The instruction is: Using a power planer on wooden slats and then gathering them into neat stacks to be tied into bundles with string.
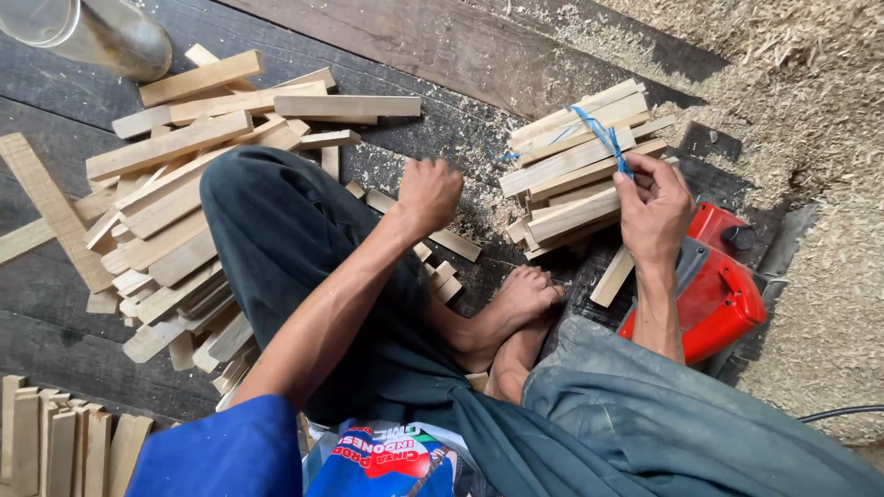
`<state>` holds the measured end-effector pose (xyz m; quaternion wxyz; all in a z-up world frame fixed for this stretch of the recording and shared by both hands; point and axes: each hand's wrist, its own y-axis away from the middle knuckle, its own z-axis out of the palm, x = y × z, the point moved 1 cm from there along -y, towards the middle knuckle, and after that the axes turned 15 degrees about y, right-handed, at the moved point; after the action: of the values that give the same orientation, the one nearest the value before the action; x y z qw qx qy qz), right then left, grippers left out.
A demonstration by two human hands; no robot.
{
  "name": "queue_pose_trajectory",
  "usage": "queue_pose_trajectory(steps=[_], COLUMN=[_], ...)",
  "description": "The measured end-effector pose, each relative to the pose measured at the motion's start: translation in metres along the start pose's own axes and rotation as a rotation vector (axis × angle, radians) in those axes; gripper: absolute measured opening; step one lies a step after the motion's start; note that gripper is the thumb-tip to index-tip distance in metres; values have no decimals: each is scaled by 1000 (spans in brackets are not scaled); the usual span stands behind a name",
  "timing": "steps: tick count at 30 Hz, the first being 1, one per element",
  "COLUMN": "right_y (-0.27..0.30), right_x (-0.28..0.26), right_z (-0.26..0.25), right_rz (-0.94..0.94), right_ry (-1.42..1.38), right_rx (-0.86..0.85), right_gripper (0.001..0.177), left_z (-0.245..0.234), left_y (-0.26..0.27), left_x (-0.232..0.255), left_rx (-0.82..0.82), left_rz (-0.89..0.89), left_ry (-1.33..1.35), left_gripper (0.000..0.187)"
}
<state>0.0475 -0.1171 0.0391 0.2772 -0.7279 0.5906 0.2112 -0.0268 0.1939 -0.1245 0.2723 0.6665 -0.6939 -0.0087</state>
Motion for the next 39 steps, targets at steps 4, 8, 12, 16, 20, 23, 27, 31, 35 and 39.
queue_pose_trajectory(steps=[4, 8, 12, 16, 20, 23, 27, 31, 35, 39], right_y=[24, 65, 104, 119, 127, 125, 118, 125, 117, 111], right_x=[-8, -25, -6, 14, 44, 77, 74, 70, 44, 40], right_z=[-21, -31, -5, 29, 60, 81, 84, 92, 86, 76], right_rz=[50, 277, 463, 560, 711, 702, 737, 833, 791, 806], right_ry=[31, -49, -190, -153, 164, 324, 71, -205, -384, -401], right_rx=[128, 99, -101, -224, -375, -348, -170, -53, 127, 95], right_gripper=[29, 29, 41, 46, 73, 66, 45, 63, 71, 71], left_z=[-36, -70, -88, -55, -45, -50, -89, -122, -159, -152], left_y=[8, 13, 15, -14, -27, -23, -3, -10, -5, -41], left_x=[28, 20, -17, -48, -40, -30, -3, 29, 90, 125], left_rx=[50, 168, 33, -40, -127, -127, -53, 111, 152, -14], left_rz=[10, -94, -108, -105, -77, -66, -88, -9, 275, 262], left_ry=[268, 390, 195, 71, 117, 155, 292, 528, 783, 822], left_gripper=[29, 22, 23, 16, 22, 22, 24, 25, 39, 80])
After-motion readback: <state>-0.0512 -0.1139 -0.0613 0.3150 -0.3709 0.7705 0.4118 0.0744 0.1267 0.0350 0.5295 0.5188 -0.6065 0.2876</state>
